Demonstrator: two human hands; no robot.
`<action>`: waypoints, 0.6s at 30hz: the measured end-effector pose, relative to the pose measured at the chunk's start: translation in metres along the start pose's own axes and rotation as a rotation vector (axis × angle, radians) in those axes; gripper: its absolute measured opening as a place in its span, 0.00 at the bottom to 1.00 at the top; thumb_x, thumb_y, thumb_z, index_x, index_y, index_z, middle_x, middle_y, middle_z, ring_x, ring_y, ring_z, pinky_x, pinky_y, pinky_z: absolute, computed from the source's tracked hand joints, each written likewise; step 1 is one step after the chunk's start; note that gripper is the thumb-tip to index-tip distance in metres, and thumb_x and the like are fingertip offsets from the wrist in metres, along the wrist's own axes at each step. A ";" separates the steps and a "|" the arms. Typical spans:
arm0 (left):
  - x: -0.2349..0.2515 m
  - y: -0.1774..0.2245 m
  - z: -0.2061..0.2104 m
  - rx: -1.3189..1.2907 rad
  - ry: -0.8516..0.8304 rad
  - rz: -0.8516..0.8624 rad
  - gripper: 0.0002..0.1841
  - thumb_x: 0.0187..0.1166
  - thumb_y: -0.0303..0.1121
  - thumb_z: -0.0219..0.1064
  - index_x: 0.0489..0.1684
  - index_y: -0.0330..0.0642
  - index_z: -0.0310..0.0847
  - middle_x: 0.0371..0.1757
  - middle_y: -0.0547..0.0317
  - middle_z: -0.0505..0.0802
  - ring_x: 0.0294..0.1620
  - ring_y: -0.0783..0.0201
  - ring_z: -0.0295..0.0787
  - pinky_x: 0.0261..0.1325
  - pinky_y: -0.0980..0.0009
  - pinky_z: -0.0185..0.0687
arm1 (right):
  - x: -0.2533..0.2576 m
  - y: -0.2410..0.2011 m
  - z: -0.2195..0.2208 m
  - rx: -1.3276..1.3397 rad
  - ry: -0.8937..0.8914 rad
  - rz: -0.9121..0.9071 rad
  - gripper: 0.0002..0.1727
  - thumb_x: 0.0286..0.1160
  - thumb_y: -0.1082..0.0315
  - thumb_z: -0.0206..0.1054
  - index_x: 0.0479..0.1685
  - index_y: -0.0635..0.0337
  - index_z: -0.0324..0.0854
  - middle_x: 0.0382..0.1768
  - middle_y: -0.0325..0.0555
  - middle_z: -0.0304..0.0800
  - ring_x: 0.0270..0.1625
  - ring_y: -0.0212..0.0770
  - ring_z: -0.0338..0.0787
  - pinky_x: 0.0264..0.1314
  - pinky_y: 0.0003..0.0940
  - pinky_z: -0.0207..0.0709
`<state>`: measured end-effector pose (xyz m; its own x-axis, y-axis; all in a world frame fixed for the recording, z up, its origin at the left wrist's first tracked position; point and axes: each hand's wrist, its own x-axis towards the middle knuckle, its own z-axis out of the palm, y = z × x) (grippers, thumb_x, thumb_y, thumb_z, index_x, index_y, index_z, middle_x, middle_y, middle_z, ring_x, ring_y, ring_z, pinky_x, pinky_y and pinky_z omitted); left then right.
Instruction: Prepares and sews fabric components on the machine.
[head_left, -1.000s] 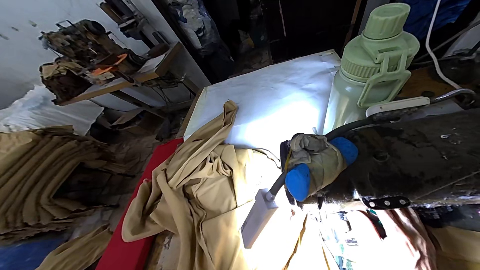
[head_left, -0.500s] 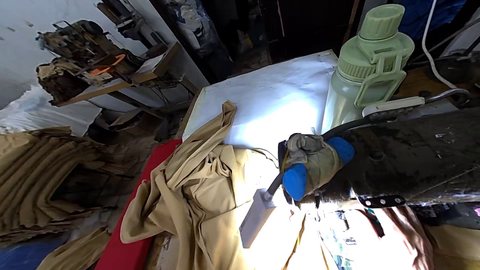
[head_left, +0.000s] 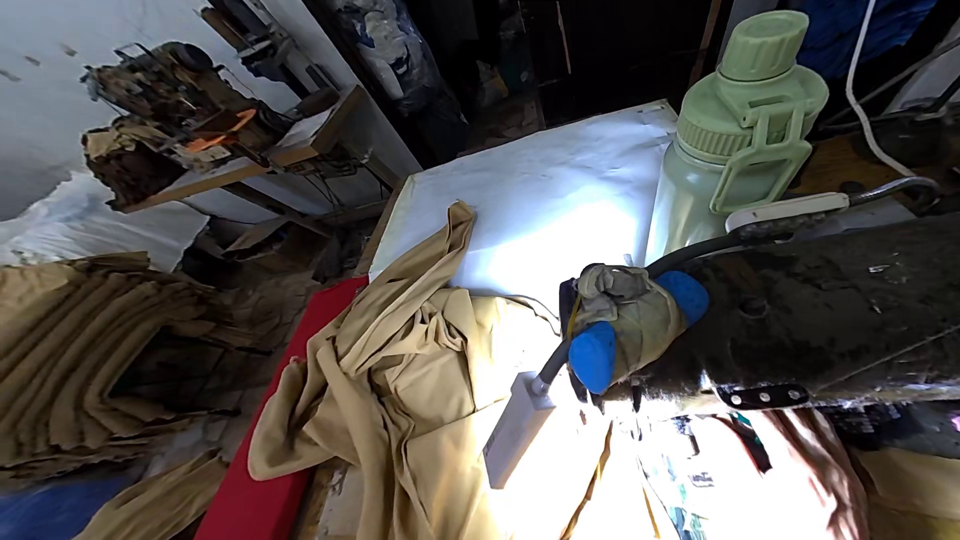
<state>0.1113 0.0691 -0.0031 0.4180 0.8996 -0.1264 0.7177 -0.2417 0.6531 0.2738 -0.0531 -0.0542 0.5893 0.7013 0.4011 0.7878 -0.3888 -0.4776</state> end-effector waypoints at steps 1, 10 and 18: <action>0.000 0.001 -0.002 0.017 -0.021 -0.015 0.18 0.80 0.40 0.65 0.50 0.32 0.90 0.47 0.47 0.94 0.51 0.65 0.89 0.62 0.69 0.79 | 0.000 0.000 0.000 -0.003 -0.001 -0.002 0.23 0.82 0.51 0.61 0.45 0.62 0.92 0.50 0.65 0.94 0.57 0.69 0.91 0.67 0.59 0.79; -0.003 0.001 0.004 -0.019 0.004 -0.043 0.19 0.80 0.39 0.66 0.50 0.28 0.89 0.47 0.45 0.94 0.52 0.65 0.89 0.62 0.70 0.79 | -0.001 0.002 0.002 0.001 -0.006 -0.001 0.22 0.83 0.52 0.59 0.45 0.60 0.93 0.50 0.64 0.95 0.59 0.68 0.91 0.69 0.59 0.78; -0.007 0.005 0.006 -0.156 -0.044 -0.083 0.17 0.81 0.33 0.64 0.51 0.22 0.86 0.45 0.44 0.93 0.47 0.71 0.87 0.58 0.76 0.77 | 0.000 0.002 0.002 -0.014 0.002 -0.012 0.23 0.83 0.51 0.58 0.45 0.61 0.93 0.50 0.63 0.95 0.57 0.67 0.92 0.68 0.59 0.79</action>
<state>0.1154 0.0595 -0.0040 0.3875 0.8966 -0.2146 0.6572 -0.1054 0.7463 0.2744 -0.0530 -0.0565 0.5800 0.7047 0.4087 0.7974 -0.3883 -0.4620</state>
